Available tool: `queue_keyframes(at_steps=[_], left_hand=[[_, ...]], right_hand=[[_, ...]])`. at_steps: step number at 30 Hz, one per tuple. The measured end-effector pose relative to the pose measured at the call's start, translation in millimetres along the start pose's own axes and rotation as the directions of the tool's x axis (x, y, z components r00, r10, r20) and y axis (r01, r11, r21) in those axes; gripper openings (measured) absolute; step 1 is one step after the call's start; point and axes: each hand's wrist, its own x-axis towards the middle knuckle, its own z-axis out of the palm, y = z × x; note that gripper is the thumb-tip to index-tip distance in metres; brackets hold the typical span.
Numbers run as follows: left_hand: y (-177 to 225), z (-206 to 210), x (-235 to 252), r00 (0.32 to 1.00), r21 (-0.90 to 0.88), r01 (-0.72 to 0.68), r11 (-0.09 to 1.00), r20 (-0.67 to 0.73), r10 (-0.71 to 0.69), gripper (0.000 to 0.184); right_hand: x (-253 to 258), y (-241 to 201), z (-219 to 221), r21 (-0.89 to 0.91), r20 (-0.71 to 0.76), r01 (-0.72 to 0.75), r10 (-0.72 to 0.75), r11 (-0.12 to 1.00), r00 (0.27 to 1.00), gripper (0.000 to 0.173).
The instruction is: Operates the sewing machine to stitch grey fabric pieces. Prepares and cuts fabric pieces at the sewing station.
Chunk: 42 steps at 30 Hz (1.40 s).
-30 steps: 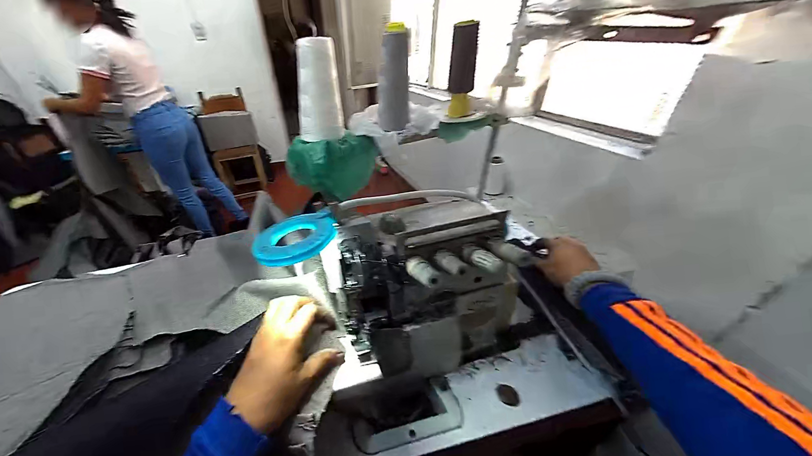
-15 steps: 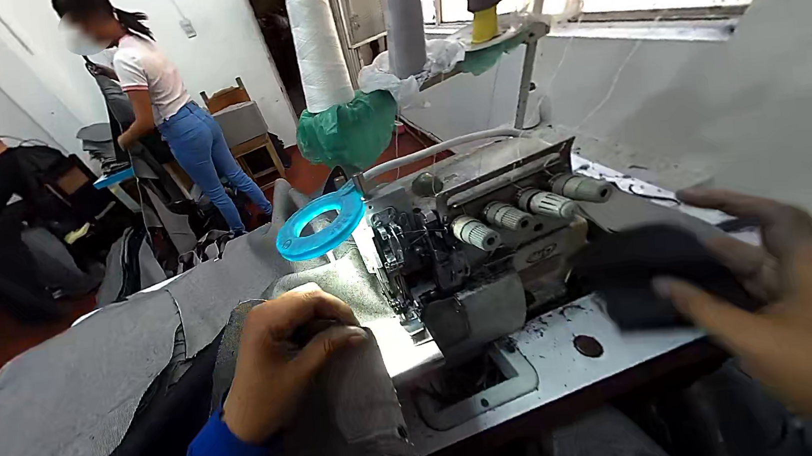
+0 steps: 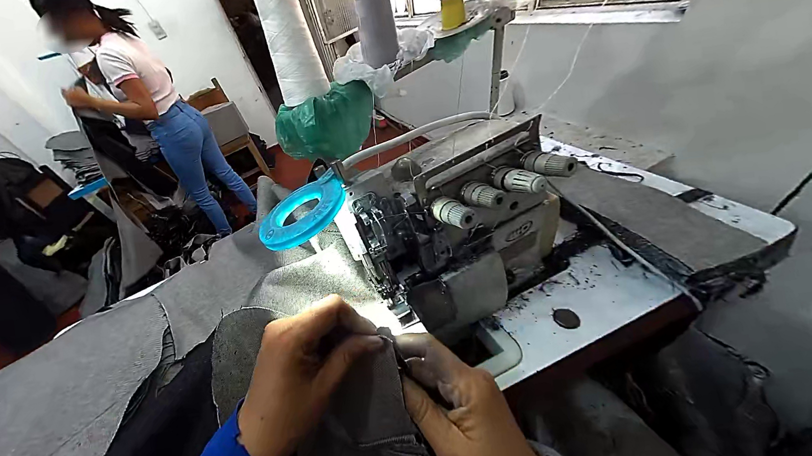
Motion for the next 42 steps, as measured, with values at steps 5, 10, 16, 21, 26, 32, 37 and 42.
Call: queue_keyframes(at_steps=[5, 10, 16, 21, 26, 32, 37, 42], left_hand=[[-1.6, 6.0, -5.3, 0.999, 0.020, 0.049, 0.999, -0.012, -0.049, 0.009], [-26.5, 25.9, -11.6, 0.997, 0.290, 0.046, 0.956, -0.076, -0.025, 0.009], [-5.0, 52.7, -35.4, 0.980, 0.694, -0.042, 0.719, -0.110, 0.163, 0.024], [21.6, 69.9, -32.9, 0.999, 0.693, 0.030, 0.720, -0.050, 0.007, 0.039], [15.7, 67.6, -15.1, 0.994, 0.648, 0.112, 0.753, -0.059, -0.097, 0.028], [39.9, 59.0, -8.6, 0.999, 0.690, -0.014, 0.723, 0.030, -0.010, 0.031], [57.8, 70.2, -39.0, 0.972, 0.716, -0.219, 0.662, 0.217, 0.087, 0.046], [52.0, 63.5, -53.4, 0.965, 0.785, -0.247, 0.568, 0.255, 0.067, 0.040]], right_hand=[[2.0, 5.6, 5.0, 0.211, -0.089, -0.080, 0.100, 0.974, 0.991, 0.016], [-44.6, 27.9, 11.8, 0.055, 0.170, -0.225, 0.213, 0.973, 0.962, 0.031], [-61.8, 35.7, -4.1, 0.026, 0.309, -0.366, 0.340, 0.930, 0.888, 0.014], [-53.4, 32.0, -28.1, 0.053, 0.296, -0.342, 0.312, 0.938, 0.903, 0.016], [-23.8, 35.1, -43.5, 0.270, 0.350, -0.402, 0.300, 0.875, 0.887, 0.020], [-10.2, 40.2, -55.1, 0.144, 0.439, -0.294, 0.205, 0.945, 0.875, 0.029], [-17.2, 41.6, -47.0, -0.152, 0.337, 0.115, -0.058, 0.982, 0.940, 0.029], [-16.3, 42.1, -31.8, -0.299, 0.224, 0.242, -0.179, 0.923, 0.958, 0.028]])
